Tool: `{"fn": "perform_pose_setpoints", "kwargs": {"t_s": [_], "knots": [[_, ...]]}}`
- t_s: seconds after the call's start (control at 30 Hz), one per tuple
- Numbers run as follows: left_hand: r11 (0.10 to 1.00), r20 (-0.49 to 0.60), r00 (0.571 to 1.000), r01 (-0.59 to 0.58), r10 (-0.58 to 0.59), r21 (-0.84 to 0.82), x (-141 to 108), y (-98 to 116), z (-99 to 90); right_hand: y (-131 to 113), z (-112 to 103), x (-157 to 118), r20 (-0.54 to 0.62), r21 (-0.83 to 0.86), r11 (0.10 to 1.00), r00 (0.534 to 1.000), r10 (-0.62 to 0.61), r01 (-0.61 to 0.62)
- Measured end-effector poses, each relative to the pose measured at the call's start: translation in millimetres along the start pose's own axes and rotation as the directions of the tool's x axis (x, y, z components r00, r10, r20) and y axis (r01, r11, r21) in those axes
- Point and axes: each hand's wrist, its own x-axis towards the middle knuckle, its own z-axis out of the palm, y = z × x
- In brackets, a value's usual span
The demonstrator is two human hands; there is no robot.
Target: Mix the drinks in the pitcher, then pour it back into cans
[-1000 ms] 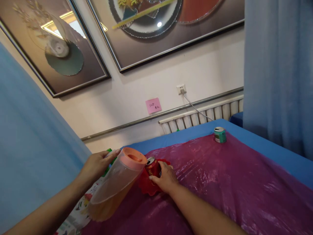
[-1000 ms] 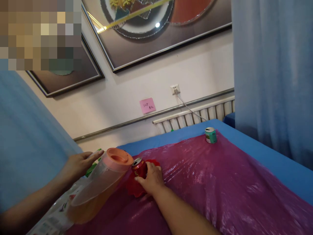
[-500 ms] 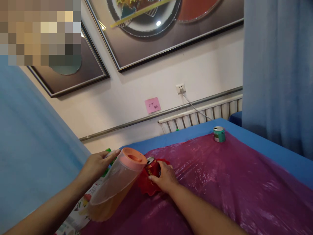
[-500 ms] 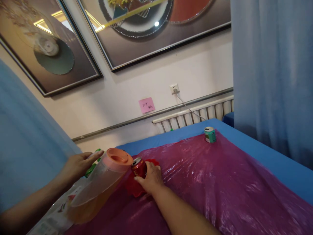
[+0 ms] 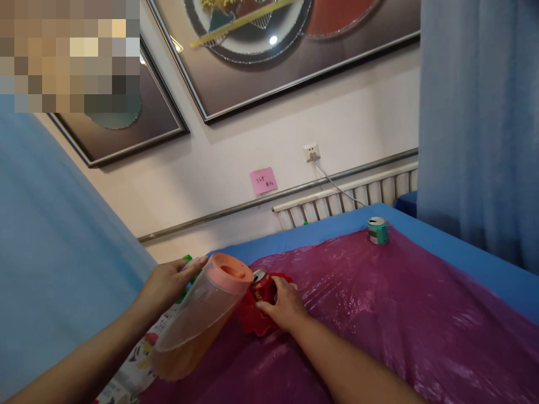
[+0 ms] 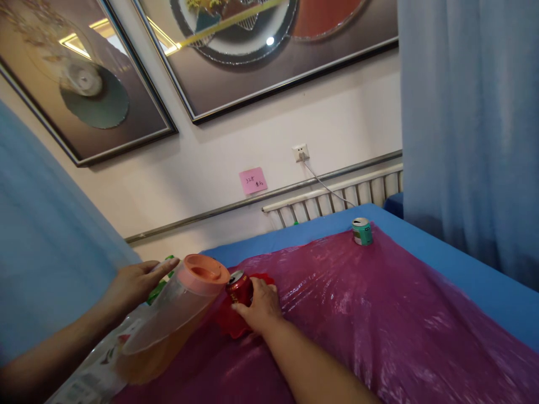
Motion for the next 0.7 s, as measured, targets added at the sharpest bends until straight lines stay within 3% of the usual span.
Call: {"fn": "perform_pose_setpoints", "kwargs": {"t_s": [0.7], "knots": [[0.994, -0.003, 1.000, 0.012, -0.013, -0.108, -5.8, -8.6, 6.8, 2.2, 1.3, -0.3, -0.001, 0.005, 1.000, 1.000, -0.004, 0.004]]}}
